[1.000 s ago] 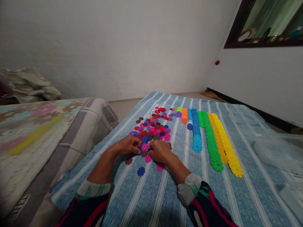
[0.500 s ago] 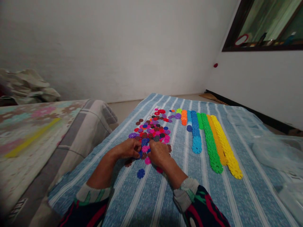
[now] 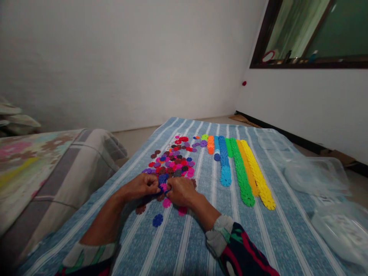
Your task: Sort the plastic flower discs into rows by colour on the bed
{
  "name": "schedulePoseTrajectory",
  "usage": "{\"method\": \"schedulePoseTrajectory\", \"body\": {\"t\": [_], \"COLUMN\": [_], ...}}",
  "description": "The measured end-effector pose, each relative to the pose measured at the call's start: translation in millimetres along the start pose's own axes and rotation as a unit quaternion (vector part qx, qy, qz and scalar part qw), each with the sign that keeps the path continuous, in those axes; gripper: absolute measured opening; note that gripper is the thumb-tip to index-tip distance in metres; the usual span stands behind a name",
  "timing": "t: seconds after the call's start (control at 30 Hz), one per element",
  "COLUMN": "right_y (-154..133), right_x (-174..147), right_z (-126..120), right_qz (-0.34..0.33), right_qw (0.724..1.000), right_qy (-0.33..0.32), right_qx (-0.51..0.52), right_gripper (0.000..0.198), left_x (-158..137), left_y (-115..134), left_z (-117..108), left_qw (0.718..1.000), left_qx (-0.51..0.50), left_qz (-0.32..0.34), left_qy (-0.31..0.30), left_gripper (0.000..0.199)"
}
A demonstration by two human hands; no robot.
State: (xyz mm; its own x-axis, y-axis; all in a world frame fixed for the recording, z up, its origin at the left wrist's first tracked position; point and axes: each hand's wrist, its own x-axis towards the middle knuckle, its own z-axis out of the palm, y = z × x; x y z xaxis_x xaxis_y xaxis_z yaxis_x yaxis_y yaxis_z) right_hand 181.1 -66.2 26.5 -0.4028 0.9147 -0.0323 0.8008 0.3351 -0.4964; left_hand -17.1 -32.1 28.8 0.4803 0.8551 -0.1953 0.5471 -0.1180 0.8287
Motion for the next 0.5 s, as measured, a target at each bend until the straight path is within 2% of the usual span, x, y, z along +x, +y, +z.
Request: {"method": "schedulePoseTrajectory", "body": {"t": [0.07, 0.13, 0.23, 0.3, 0.37, 0.5], "right_y": [16.0, 40.5, 86.4, 115.2, 137.3, 159.8], "right_x": [4.2, 9.1, 15.9, 19.1, 21.3, 25.4], "right_z": [-12.0, -31.0, -65.8, -86.0, -99.6, -108.6], "right_qz": [-0.004, 0.014, 0.107, 0.159, 0.178, 0.189], "right_qw": [1.000, 0.999, 0.982, 0.970, 0.965, 0.962], "right_qy": [0.008, 0.048, 0.113, 0.111, 0.109, 0.098], "right_qx": [0.018, 0.001, -0.104, -0.148, -0.158, -0.171], "right_gripper": [0.006, 0.006, 0.010, 0.011, 0.013, 0.016], "left_x": [1.5, 3.6, 6.9, 8.6, 9.5, 9.9], "left_y": [-0.4, -2.5, -6.8, -8.9, -9.6, -9.7], "left_z": [-0.7, -1.5, -2.3, -2.5, -2.5, -3.2], "left_qw": [1.000, 1.000, 0.999, 0.999, 0.999, 0.999], "left_qx": [-0.003, 0.000, 0.010, 0.019, 0.025, 0.019], "left_qz": [0.003, 0.005, 0.011, 0.014, 0.013, 0.011], "left_qy": [0.011, 0.020, 0.028, 0.032, 0.036, 0.044], "left_gripper": [0.031, 0.031, 0.031, 0.030, 0.029, 0.029]}}
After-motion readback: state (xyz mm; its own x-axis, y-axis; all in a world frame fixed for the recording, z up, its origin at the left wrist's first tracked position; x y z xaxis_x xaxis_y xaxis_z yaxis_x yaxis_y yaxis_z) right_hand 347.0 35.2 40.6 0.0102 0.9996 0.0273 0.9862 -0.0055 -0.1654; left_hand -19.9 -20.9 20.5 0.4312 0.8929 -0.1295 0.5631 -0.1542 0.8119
